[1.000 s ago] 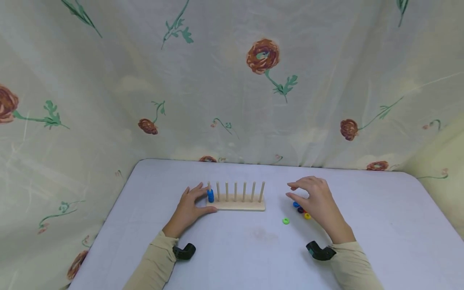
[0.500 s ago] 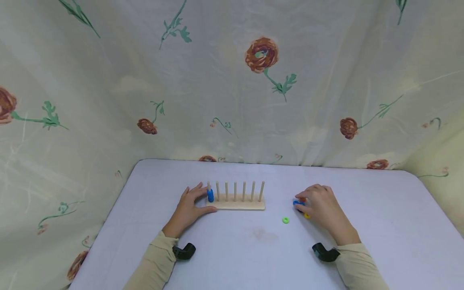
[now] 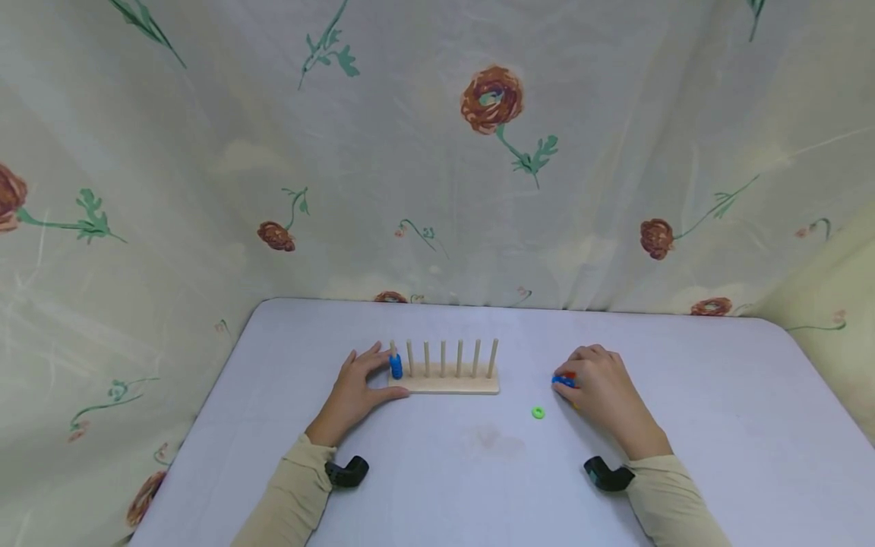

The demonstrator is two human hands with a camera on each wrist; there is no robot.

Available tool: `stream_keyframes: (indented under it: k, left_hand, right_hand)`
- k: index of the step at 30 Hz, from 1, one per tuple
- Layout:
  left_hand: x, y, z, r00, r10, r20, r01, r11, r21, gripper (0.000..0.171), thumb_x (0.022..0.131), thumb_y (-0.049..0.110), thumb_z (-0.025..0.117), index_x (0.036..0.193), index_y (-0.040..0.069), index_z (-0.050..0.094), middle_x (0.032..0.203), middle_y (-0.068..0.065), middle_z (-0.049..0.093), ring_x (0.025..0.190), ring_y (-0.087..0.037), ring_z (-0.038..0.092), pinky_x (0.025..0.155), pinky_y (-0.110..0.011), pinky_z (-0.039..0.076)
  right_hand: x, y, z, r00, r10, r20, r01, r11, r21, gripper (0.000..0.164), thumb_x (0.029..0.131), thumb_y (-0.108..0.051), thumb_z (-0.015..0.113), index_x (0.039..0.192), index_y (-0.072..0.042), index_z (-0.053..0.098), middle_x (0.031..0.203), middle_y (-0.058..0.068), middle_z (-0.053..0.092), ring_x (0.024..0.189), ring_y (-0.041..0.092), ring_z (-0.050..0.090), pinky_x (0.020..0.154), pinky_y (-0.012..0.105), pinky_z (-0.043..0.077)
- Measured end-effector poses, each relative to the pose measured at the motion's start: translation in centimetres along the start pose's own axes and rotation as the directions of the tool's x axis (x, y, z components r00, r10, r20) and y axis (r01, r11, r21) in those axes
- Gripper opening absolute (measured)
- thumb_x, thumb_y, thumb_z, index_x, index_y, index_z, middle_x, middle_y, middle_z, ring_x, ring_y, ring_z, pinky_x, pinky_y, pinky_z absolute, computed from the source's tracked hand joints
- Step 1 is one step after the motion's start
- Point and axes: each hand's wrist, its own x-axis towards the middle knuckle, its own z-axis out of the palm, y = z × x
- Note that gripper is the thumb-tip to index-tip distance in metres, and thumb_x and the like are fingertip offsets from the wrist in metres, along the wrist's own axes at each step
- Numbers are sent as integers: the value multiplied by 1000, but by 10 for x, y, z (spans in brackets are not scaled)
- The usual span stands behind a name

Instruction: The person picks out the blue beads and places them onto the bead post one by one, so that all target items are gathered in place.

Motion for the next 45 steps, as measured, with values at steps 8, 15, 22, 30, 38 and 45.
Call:
stream_keyframes:
  k: [8,15,22,30,38,45]
  left_hand:
    - [-1,1,-1,1000,10,-1,-10,1000,-12,75,75,34,92,139,6,65,154,-17,53,152,-32,42,132,-60,12]
    - [0,0,-1,1000,13,1,-13,1000,-18,75,75,35,92,139,5,65,153,-18,54,152,-33,41,131,-60,13]
    - [0,0,-1,1000,17,4,-17,1000,-26,75,76,34,92,139,5,65,153,-18,54,152,-33,41,131,-61,12]
    - [0,-1,0,1000,16,4,-16,1000,-22,74,76,34,91,139,5,65,153,-18,54,152,-33,41,131,-61,13]
    - [0,-1,0,1000,6,24,-6,1000,-18,73,77,36,90,139,7,65,152,-15,57,153,-32,40,132,-58,11]
    - [0,-1,-1,1000,14,14,-13,1000,-26,73,76,34,91,138,7,65,151,-15,57,153,-32,40,132,-59,11]
  right_hand:
    - [2,-2,1,1000,3,-21,-3,1000,0,16,84,-21,87,93,-9,82,99,9,76,109,35,62,96,59,48]
    - [2,-4,-2,999,7,-48,-7,1000,2,22,84,-20,86,101,-8,82,92,7,80,108,34,63,100,57,45]
    - [2,-5,-3,998,-5,-60,5,1000,5,24,85,-23,86,104,-9,82,95,8,80,107,33,63,102,57,46]
    - [1,-5,-5,998,-11,-66,12,1000,17,23,85,-21,86,103,-9,82,93,7,80,106,33,64,99,57,47]
    - [2,-7,-6,994,-18,-110,26,997,73,22,85,-20,86,103,-10,82,94,7,79,103,30,64,98,57,48]
    - [9,-12,-13,986,-38,-159,57,992,115,20,85,-20,87,103,-11,82,94,5,78,103,27,64,97,55,48]
